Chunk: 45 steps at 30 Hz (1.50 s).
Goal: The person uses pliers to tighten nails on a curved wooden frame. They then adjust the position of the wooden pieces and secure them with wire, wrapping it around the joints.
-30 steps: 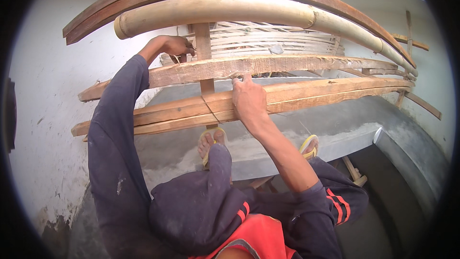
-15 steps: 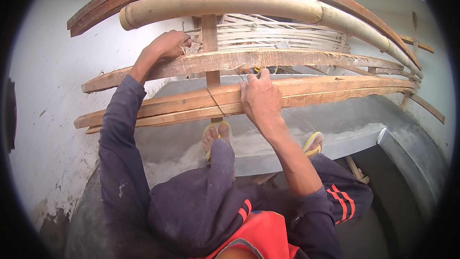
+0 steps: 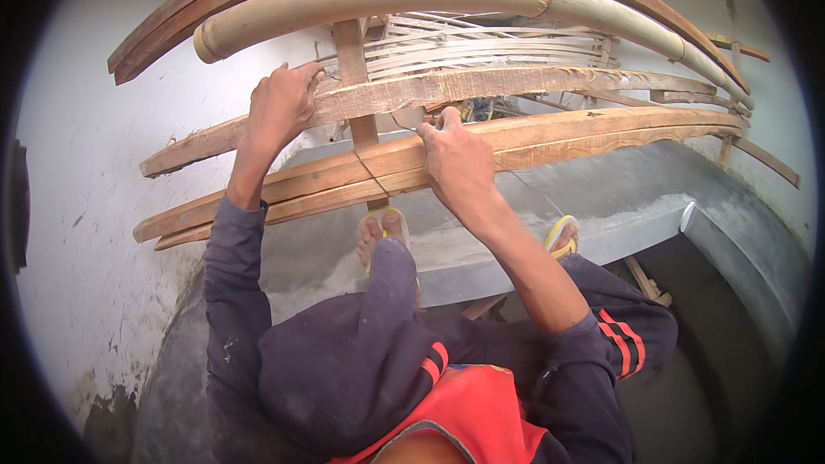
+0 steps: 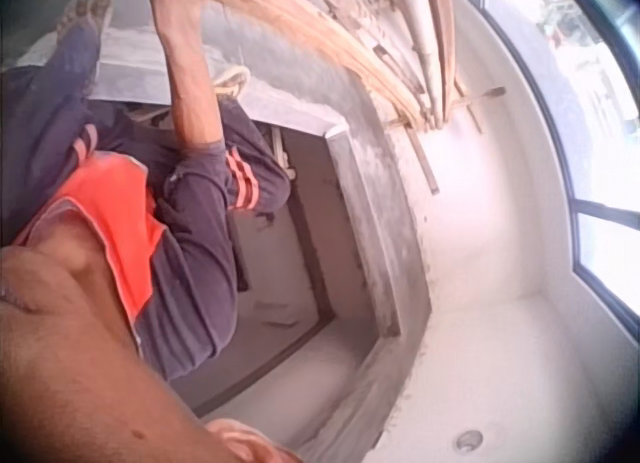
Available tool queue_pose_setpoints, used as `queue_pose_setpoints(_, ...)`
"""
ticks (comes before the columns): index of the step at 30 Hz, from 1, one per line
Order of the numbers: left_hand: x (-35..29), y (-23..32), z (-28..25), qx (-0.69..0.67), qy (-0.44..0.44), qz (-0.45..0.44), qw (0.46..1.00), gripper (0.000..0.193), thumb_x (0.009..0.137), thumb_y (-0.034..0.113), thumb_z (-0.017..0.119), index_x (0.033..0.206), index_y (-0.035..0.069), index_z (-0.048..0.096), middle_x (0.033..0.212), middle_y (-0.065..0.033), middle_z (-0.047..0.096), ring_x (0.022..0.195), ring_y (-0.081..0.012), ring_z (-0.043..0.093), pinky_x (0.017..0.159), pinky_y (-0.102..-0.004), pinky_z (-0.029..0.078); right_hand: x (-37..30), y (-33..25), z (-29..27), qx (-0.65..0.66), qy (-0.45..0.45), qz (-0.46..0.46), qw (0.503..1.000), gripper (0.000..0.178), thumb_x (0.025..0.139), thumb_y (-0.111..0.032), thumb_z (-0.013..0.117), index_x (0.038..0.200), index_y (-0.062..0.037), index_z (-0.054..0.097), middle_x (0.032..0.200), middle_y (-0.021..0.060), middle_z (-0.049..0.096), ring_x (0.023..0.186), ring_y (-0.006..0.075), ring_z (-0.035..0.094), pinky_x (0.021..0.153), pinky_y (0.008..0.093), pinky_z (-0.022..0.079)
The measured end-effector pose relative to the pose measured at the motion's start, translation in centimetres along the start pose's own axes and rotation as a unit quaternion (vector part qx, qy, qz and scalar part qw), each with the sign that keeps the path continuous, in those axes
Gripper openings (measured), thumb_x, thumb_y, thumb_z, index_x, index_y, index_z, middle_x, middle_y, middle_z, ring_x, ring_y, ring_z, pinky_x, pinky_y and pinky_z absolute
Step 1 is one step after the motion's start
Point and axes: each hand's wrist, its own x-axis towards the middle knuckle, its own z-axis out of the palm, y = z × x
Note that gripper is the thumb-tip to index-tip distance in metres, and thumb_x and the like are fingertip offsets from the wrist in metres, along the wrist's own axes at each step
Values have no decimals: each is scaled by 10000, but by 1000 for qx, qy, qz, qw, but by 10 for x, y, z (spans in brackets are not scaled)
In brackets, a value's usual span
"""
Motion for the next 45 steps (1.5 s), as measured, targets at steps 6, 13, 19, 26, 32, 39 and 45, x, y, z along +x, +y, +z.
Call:
queue_pose_setpoints(6,-5,16,25,-63,218,167,960,178,924,171,542,940,30,649,768,-246,638,824,-395,641,896,-449,508,15,0,15,55,52,-12,997,153,865,-117,577,958,-42,672,907,163,565,719,347,623,638,443,510)
queue_pose_setpoints(13,-21,18,43,-185,316,88,926,120,887,93,613,930,-3,671,764,-164,670,586,-268,633,846,-376,517,3,11,18,27,24,-20,999,172,842,-83,539,974,-24,633,937,193,561,709,373,634,626,462,523)
queue_pose_setpoints(19,-29,36,55,-164,340,206,903,95,823,47,663,908,6,671,828,-163,688,810,-283,691,962,-460,487,15,-9,9,-26,-4,-13,1000,183,812,-43,507,945,3,623,939,233,554,690,397,641,614,466,533)
queue_pose_setpoints(26,-27,33,64,-150,356,225,894,134,809,56,691,940,26,691,889,-114,703,896,-260,688,913,-434,525,5,-8,-23,28,0,-74,997,160,828,-53,494,783,35,619,928,254,537,718,408,639,615,457,536)
queue_pose_setpoints(32,-28,42,73,-147,374,229,887,210,733,51,740,938,47,695,880,-92,681,851,-262,677,813,-368,563,6,-4,-9,69,24,-75,995,157,827,-29,508,880,38,640,907,238,542,757,411,611,673,469,498)
queue_pose_setpoints(39,-26,48,88,-170,363,256,880,257,731,27,725,982,78,708,852,-61,661,808,-235,648,853,-351,558,16,21,-11,223,19,-42,974,199,847,-116,579,906,38,691,740,222,621,734,338,642,677,401,496)
queue_pose_setpoints(45,-30,45,79,-155,266,290,906,348,770,-8,674,1106,81,665,933,-77,677,880,-234,665,840,-361,554,37,31,-50,225,-105,-2,969,259,849,-151,590,957,64,688,677,161,654,600,212,629,606,346,502)
